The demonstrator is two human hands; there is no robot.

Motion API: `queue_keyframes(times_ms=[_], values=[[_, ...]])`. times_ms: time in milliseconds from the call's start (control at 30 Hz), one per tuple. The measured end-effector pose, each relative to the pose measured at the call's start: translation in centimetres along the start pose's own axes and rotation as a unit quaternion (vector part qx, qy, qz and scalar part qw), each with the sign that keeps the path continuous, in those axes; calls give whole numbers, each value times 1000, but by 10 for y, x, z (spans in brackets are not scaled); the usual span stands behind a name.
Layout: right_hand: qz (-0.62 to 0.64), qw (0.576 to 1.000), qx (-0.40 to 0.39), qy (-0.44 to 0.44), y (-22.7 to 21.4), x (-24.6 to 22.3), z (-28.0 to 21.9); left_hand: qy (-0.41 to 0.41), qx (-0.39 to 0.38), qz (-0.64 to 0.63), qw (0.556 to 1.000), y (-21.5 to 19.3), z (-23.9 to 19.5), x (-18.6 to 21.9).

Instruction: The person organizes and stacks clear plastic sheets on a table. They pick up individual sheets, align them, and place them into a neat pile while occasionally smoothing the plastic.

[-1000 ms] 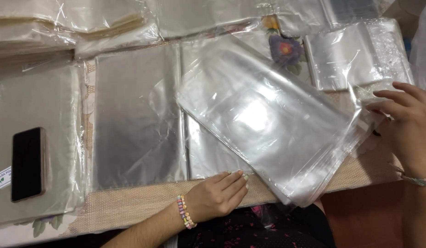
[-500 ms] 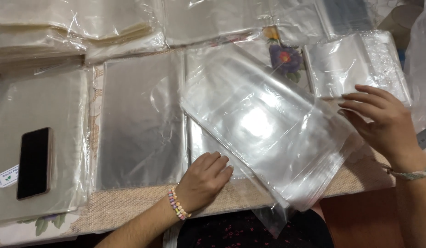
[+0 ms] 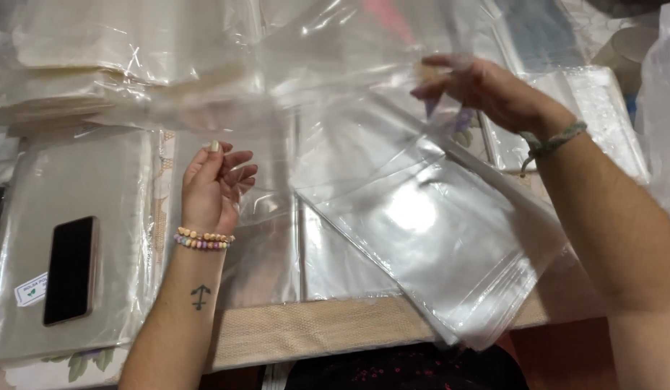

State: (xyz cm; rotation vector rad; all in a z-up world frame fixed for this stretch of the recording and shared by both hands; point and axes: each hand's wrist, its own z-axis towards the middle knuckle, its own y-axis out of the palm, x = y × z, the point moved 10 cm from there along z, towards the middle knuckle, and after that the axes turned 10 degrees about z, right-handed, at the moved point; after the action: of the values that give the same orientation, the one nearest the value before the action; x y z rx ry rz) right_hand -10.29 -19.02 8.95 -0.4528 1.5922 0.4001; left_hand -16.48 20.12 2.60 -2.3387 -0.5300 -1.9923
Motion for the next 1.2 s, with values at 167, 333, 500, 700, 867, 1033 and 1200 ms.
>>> queue_keyframes(times_ms=[167, 333, 500, 700, 867, 1033, 1200], values=[[38, 995, 34, -91, 1, 25, 1, -78, 31, 15, 996, -35, 19, -23], [2, 981, 150, -123, 10, 42, -3, -111, 27, 25, 993, -47, 19, -39], [94, 960, 241, -106, -27, 89, 0, 46, -144, 133, 979, -37, -1, -30], [104, 965, 239, -44, -22, 83, -15, 98, -148, 144, 974, -42, -32, -19], [-109, 984, 125, -70, 1, 56, -22, 45, -166, 288, 942, -45, -43, -51], [-315, 936, 110, -113, 12, 47, -19, 120, -53, 422, 897, -50, -21, -22], [-311, 888, 140, -308, -12, -14, -7, 354, 74, 427, 829, -21, -5, 86]])
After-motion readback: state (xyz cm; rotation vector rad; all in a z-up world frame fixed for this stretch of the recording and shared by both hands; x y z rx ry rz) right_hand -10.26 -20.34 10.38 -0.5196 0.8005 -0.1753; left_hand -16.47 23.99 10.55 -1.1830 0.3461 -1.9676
